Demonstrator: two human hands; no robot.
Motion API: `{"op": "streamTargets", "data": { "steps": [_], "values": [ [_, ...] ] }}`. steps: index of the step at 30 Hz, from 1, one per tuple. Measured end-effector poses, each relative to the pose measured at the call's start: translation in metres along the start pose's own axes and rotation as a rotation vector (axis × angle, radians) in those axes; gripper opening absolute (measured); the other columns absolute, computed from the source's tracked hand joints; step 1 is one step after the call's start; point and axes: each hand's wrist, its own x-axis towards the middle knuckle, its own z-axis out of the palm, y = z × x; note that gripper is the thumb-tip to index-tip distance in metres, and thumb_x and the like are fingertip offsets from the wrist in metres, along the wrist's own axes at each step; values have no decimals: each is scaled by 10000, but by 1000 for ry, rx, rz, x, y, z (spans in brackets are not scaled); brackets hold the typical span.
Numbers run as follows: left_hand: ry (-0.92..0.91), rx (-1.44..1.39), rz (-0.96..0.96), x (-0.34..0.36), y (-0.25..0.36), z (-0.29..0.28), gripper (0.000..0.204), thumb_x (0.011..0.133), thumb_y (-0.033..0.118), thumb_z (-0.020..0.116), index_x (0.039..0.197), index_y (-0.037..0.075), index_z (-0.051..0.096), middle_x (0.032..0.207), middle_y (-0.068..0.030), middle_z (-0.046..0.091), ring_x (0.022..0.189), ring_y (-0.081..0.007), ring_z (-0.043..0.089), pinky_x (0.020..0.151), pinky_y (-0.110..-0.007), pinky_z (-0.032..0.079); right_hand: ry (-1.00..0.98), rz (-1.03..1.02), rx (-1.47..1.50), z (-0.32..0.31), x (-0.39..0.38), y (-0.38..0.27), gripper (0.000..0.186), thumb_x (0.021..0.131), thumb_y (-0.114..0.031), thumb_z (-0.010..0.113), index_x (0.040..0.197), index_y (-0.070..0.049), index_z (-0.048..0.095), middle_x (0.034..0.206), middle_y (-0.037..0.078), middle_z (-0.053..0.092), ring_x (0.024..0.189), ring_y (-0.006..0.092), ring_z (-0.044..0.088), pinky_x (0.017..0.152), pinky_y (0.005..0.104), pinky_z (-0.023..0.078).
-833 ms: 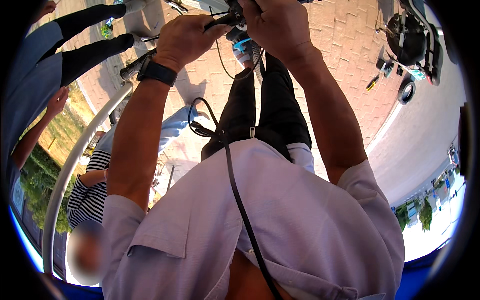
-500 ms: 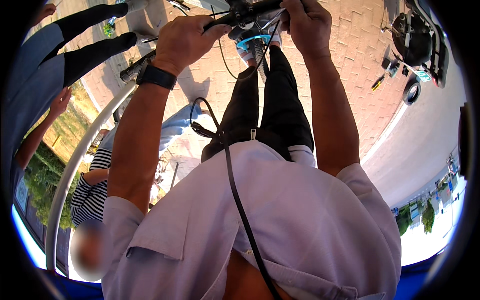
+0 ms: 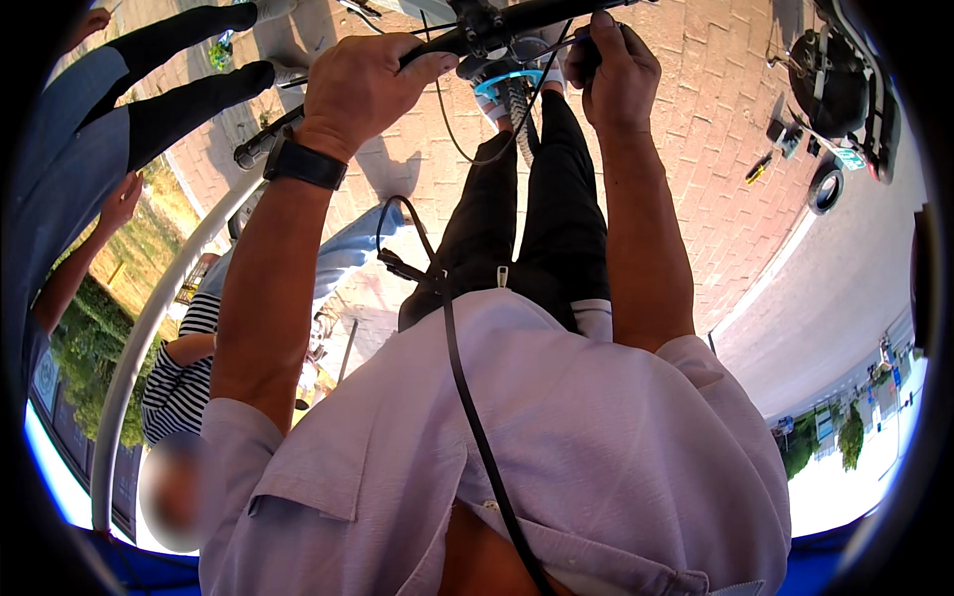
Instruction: The person adjusts the bicycle's handlebar and brake cable using a screwdriver. They then walk to a cluttered workbench, retrieve a small tool, and return to the bicycle to continue adjustments on the handlebar area.
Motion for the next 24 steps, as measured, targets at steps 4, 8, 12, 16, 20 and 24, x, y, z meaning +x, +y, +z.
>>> {"op": "streamTargets", "data": {
  "steps": [4, 8, 12, 16, 20, 24],
  "values": [
    [-7, -20, -8, 1, 1, 0, 431, 913, 556, 668, 1015, 151, 772, 605, -70, 593, 567, -240, 608, 569, -366, 472, 51, 85, 185, -7, -3, 19, 293, 983, -236, 624, 829, 13, 620, 657, 104, 613, 495, 175, 546, 457, 294, 409],
    [-37, -15, -27, -1, -2, 0, 446, 906, 562, 671, 980, 134, 775, 613, -67, 607, 573, -238, 615, 570, -374, 471, -13, 129, 122, -8, -9, 7, 313, 989, -256, 621, 825, 10, 618, 653, 84, 605, 498, 170, 546, 452, 283, 400],
    [-14, -24, -18, 6, -6, -4, 532, 870, 644, 651, 889, 128, 780, 632, -92, 661, 653, -314, 687, 615, -417, 542, 105, 134, -295, -3, -12, -16, 304, 932, -289, 719, 798, -29, 634, 669, 76, 626, 571, 166, 603, 501, 304, 446],
    [33, 1, 0, 3, -9, 3, 545, 861, 659, 647, 894, 132, 784, 657, -90, 682, 663, -319, 694, 622, -410, 555, 205, -612, -1139, 15, -45, -21, 232, 831, -277, 760, 873, -73, 657, 926, 109, 674, 829, 328, 668, 686, 434, 544],
    [52, 25, 15, 4, -10, 4, 554, 857, 660, 648, 897, 126, 791, 674, -97, 694, 659, -321, 697, 620, -404, 564, -117, -793, -1332, 34, -53, -19, 178, 826, -247, 743, 886, -90, 685, 883, 91, 654, 777, 321, 682, 663, 424, 556],
    [18, 11, -28, 2, -3, -2, 514, 877, 619, 657, 956, 129, 789, 697, -109, 684, 697, -325, 683, 649, -415, 531, -279, -863, -1461, 29, -38, -16, 125, 843, -218, 722, 846, -94, 703, 854, 90, 655, 750, 302, 688, 650, 417, 557]
  ]
}}
